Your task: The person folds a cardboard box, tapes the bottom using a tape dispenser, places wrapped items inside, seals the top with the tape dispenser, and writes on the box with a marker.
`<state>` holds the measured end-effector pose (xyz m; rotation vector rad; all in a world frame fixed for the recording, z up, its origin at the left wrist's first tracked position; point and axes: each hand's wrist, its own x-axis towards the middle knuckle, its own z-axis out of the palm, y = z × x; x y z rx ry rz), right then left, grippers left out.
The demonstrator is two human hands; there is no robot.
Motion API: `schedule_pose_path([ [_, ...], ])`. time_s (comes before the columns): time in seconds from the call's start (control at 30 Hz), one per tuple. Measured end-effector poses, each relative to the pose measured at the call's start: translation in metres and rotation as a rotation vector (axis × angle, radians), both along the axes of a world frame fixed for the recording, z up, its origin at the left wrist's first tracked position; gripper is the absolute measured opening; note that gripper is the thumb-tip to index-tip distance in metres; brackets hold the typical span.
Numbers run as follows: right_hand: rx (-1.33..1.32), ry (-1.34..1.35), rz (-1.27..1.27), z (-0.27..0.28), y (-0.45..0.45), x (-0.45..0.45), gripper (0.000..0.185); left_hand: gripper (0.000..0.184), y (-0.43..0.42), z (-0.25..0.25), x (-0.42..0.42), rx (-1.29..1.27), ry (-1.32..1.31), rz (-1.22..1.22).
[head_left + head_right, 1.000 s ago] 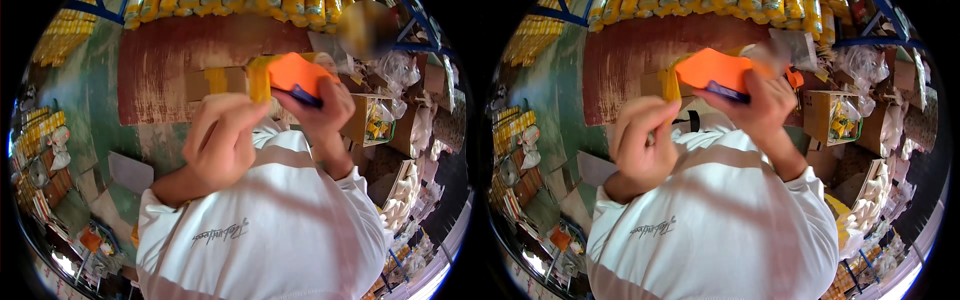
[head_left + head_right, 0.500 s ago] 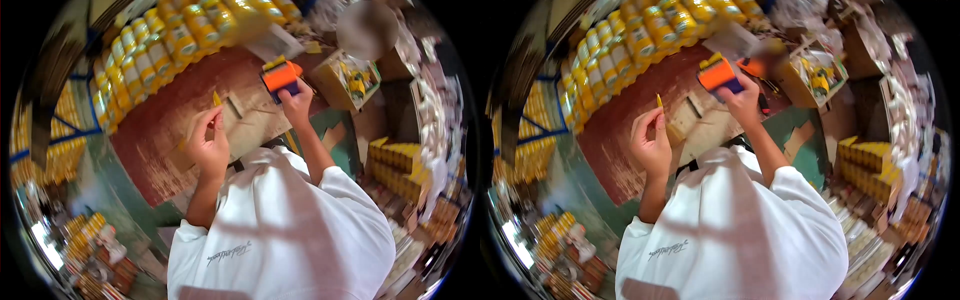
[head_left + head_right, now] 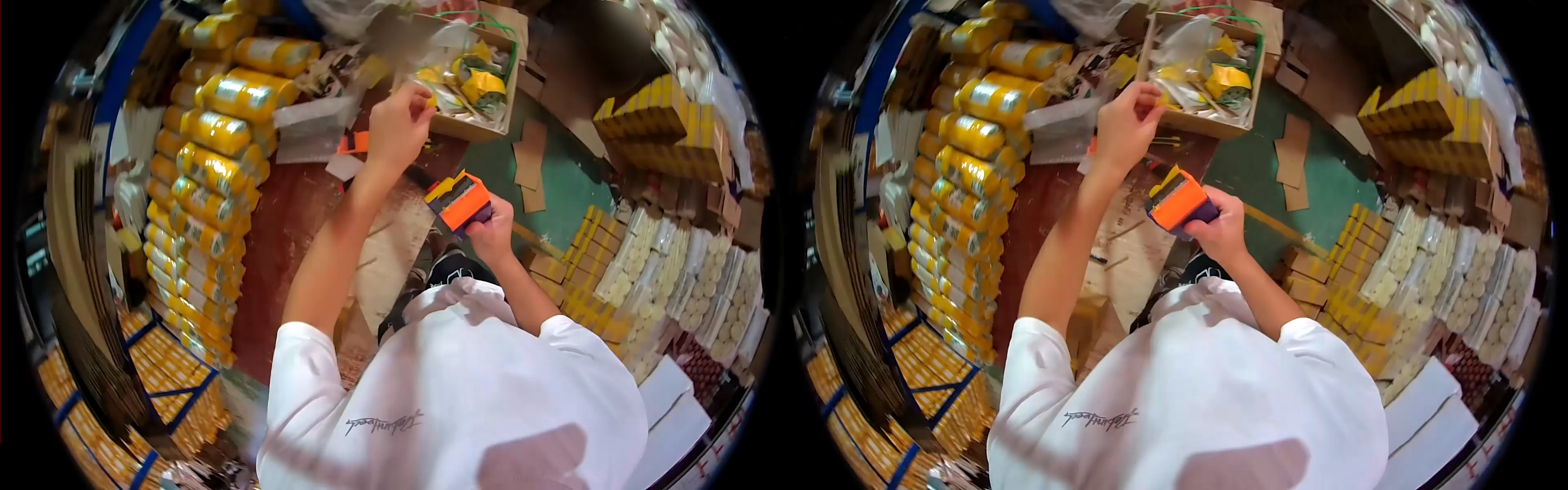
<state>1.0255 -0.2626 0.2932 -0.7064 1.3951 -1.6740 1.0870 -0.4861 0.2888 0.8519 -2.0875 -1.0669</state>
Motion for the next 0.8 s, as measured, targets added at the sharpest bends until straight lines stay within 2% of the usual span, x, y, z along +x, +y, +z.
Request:
schedule_pose_path([
  [0.1,0.064,-0.084,-0.024,-0.019,0.019,-0.022,0.06,0.019,-0.026,-0.038,-0.061,0.069,-0.063,-0.065],
  [0.2,0.105,-0.109,-0.074,-0.03,0.031,-0.037,0.056,0.017,-0.053,-0.095,-0.095,0.481,-0.114,-0.034],
  [0.23,0.118,-0.119,-0.082,-0.032,0.036,-0.041,0.055,0.019,-0.054,-0.098,-0.097,0.656,-0.029,0.018],
  [0.3,0.123,-0.144,-0.102,-0.034,0.037,-0.046,0.051,0.028,-0.059,-0.104,-0.093,0.485,-0.243,0.102],
  [0.4,0.127,-0.197,-0.122,-0.031,0.034,-0.052,0.042,0.04,-0.068,-0.125,-0.092,0.463,-0.406,0.142],
  [0.47,0.144,-0.241,-0.131,-0.032,0.03,-0.054,0.035,0.041,-0.067,-0.125,-0.094,0.339,-0.531,0.166],
  [0.53,0.159,-0.242,-0.103,-0.033,0.027,-0.057,0.032,0.041,-0.061,-0.105,-0.098,0.255,-0.614,0.153],
  [0.63,0.137,-0.222,-0.1,-0.034,0.02,-0.058,0.03,0.041,-0.062,-0.118,-0.107,0.182,-0.815,0.17],
  [0.73,0.12,-0.199,-0.113,-0.037,0.017,-0.058,0.031,0.036,-0.045,-0.108,-0.114,-0.181,-1.09,0.102],
  [0.8,0.136,-0.22,-0.11,-0.039,0.018,-0.059,0.032,0.032,-0.044,-0.101,-0.116,-0.23,-1.128,0.015],
])
